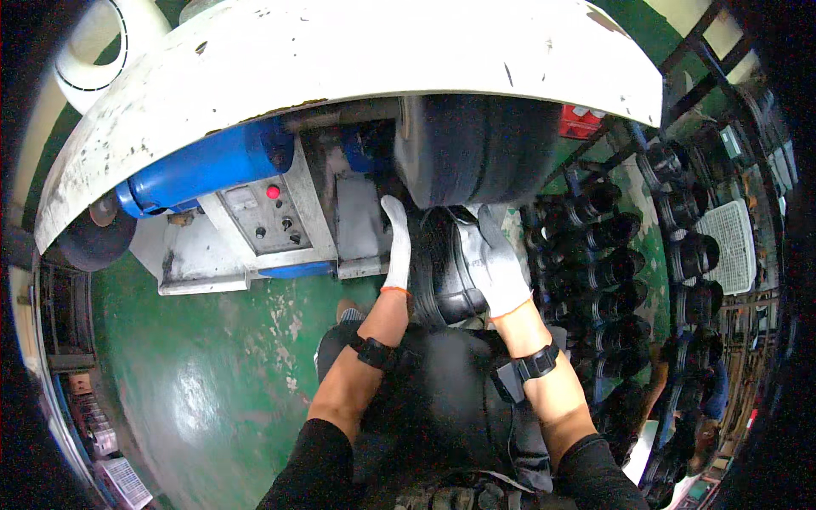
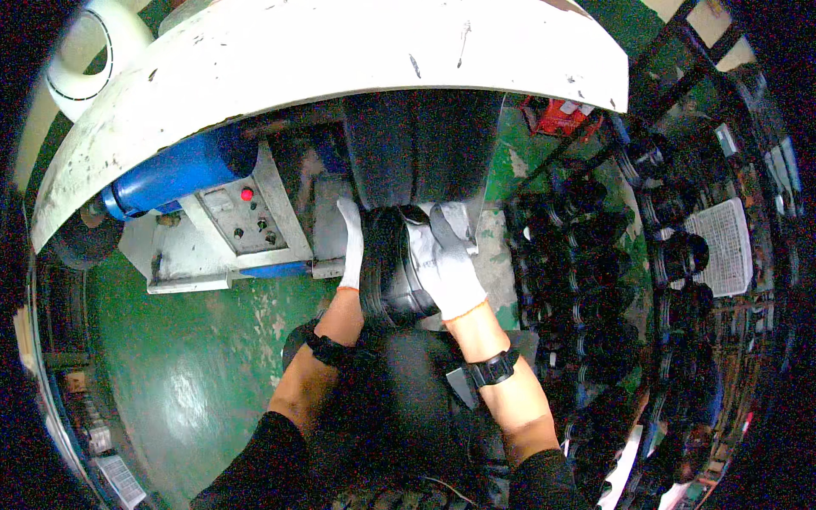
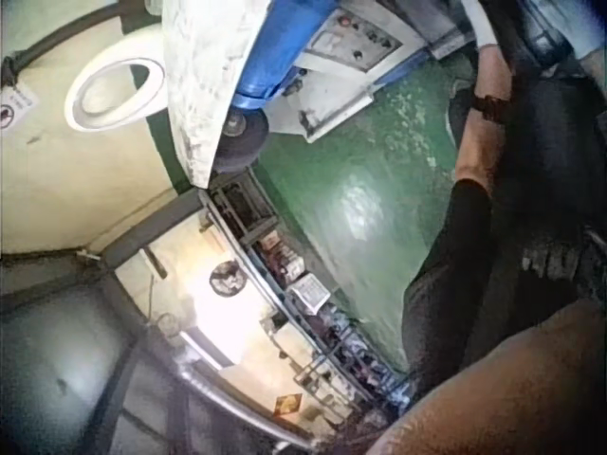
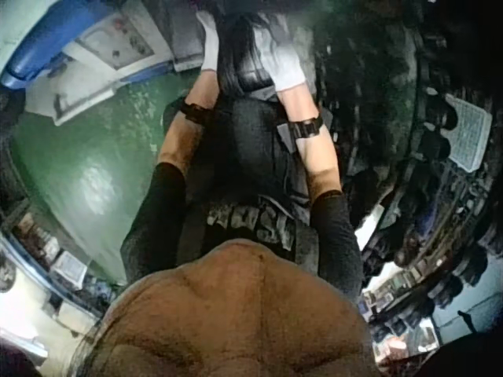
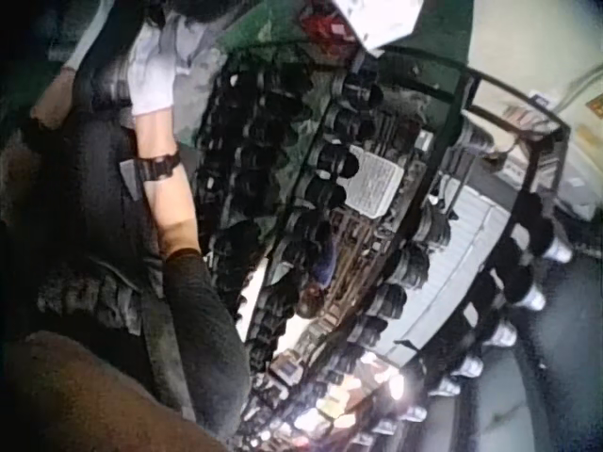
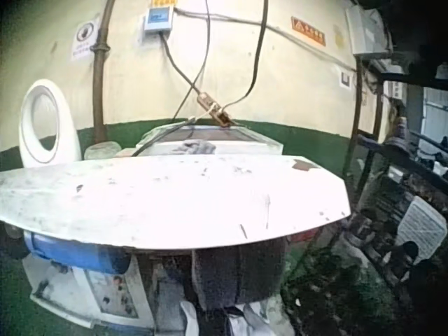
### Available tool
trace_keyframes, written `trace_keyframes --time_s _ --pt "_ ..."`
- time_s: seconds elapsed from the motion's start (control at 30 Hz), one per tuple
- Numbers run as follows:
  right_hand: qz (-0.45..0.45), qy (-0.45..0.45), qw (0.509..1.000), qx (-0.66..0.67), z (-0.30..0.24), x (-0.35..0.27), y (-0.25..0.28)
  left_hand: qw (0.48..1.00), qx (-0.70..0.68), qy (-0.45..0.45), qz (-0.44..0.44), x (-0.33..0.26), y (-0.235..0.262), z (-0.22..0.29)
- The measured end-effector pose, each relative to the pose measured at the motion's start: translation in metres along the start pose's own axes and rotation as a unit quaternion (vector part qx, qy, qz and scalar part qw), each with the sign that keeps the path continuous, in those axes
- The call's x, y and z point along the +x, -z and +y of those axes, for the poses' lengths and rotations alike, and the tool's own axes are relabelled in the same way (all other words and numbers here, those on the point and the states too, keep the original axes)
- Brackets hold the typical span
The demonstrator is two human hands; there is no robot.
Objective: Polishing black leather shoes using a rotary buffer machine and placing them on a rack.
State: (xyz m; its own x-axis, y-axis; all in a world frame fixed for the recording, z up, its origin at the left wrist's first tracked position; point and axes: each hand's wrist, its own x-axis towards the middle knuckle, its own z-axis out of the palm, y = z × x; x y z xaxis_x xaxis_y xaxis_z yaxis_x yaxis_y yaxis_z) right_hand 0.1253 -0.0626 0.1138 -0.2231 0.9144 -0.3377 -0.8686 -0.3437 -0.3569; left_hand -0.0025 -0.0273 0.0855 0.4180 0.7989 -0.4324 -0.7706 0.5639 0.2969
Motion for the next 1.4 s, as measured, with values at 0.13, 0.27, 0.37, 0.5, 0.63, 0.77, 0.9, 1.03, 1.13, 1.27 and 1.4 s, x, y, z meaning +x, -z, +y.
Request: trace_keyframes --time_s 0.13,0.27,0.37,0.5,0.63,0.77,0.9,1.03,1.13,1.27,1.4 --pt "0.089 0.132 0.969 -0.191 -0.001 0.045 0.049 0.998 0.027 -0.051 0.017 0.025 -0.001 0.019" --pt "0.100 0.242 0.802 -0.537 -0.005 0.061 0.047 0.995 0.059 -0.077 0.035 0.042 0.004 0.036" --pt "0.101 0.284 0.534 -0.790 -0.014 0.063 0.043 0.992 0.081 -0.090 0.040 0.051 0.004 0.048" --pt "0.085 0.247 0.297 -0.919 -0.022 0.045 0.033 0.989 0.101 -0.095 0.040 0.059 0.008 0.057" --pt "0.078 0.226 0.259 -0.936 -0.024 0.037 0.018 0.987 0.112 -0.102 0.053 0.058 0.009 0.052" --pt "0.088 0.368 0.274 -0.884 -0.026 0.048 0.039 0.983 0.073 -0.094 0.137 0.043 -0.019 0.024" --pt "0.104 0.356 0.399 -0.839 -0.016 0.064 0.051 0.976 0.134 -0.124 0.119 0.048 0.008 0.020" --pt "0.102 0.346 0.331 -0.872 -0.017 0.066 0.055 0.974 0.172 -0.108 0.105 0.052 0.014 0.024" --pt "0.093 0.256 0.296 -0.916 -0.020 0.062 0.058 0.956 0.236 -0.109 0.134 0.051 0.013 0.026" --pt "0.048 0.197 0.230 -0.952 -0.029 0.062 0.064 0.963 0.217 -0.081 0.136 0.047 0.010 0.031" --pt "0.037 0.266 0.326 -0.907 -0.034 0.075 0.080 0.988 0.135 -0.006 0.078 0.048 0.017 0.027"
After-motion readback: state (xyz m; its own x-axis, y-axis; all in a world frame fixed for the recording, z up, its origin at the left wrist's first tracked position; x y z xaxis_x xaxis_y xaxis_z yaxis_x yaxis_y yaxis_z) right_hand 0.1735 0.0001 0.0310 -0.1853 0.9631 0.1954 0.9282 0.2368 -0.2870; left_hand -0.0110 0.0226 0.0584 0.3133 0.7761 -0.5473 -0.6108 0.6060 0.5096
